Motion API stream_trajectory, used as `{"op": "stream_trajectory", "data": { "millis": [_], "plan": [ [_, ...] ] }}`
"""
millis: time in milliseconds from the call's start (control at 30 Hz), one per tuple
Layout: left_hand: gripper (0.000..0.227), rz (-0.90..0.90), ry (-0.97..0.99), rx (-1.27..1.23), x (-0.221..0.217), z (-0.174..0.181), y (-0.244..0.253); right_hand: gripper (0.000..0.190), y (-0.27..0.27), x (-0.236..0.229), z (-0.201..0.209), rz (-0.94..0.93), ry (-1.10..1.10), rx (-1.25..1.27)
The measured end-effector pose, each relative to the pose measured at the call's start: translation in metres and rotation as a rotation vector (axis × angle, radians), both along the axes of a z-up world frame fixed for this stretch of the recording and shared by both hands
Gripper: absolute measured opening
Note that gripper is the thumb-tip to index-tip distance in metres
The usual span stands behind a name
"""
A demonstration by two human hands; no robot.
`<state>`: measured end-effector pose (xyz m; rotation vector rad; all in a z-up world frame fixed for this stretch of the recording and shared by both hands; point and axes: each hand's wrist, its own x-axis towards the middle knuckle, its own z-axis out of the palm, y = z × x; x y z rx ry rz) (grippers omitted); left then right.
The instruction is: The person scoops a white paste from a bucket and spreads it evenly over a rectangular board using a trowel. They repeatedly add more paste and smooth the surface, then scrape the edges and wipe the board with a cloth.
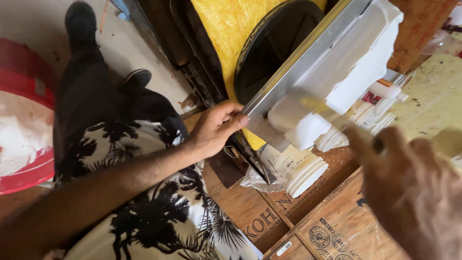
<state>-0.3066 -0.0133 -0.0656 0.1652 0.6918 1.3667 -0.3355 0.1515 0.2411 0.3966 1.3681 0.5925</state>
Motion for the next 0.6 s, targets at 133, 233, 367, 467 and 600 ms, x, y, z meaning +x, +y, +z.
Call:
{"op": "stream_trajectory", "data": {
  "millis": [133, 233, 367, 467, 600],
  "plan": [
    [0.029, 0.080, -0.017, 0.017, -0.008, 0.003, 0.008, 0.066, -0.027, 0.001, 0.005, -0.061, 0.018, -0.093],
    [0.031, 0.083, 0.011, -0.011, -0.012, 0.003, 0.013, 0.072, -0.031, 0.015, 0.011, -0.061, 0.085, -0.062],
    [0.031, 0.100, 0.041, -0.002, -0.015, 0.002, 0.018, 0.073, -0.036, 0.036, 0.019, 0.103, 0.060, -0.118],
    [0.029, 0.154, 0.039, 0.027, -0.015, 0.000, 0.023, 0.063, -0.036, 0.036, 0.017, 0.326, 0.186, -0.143],
    [0.026, 0.177, 0.052, 0.006, -0.018, -0.003, 0.035, 0.056, -0.023, 0.018, 0.002, 0.625, 0.321, -0.085]
  ]
}}
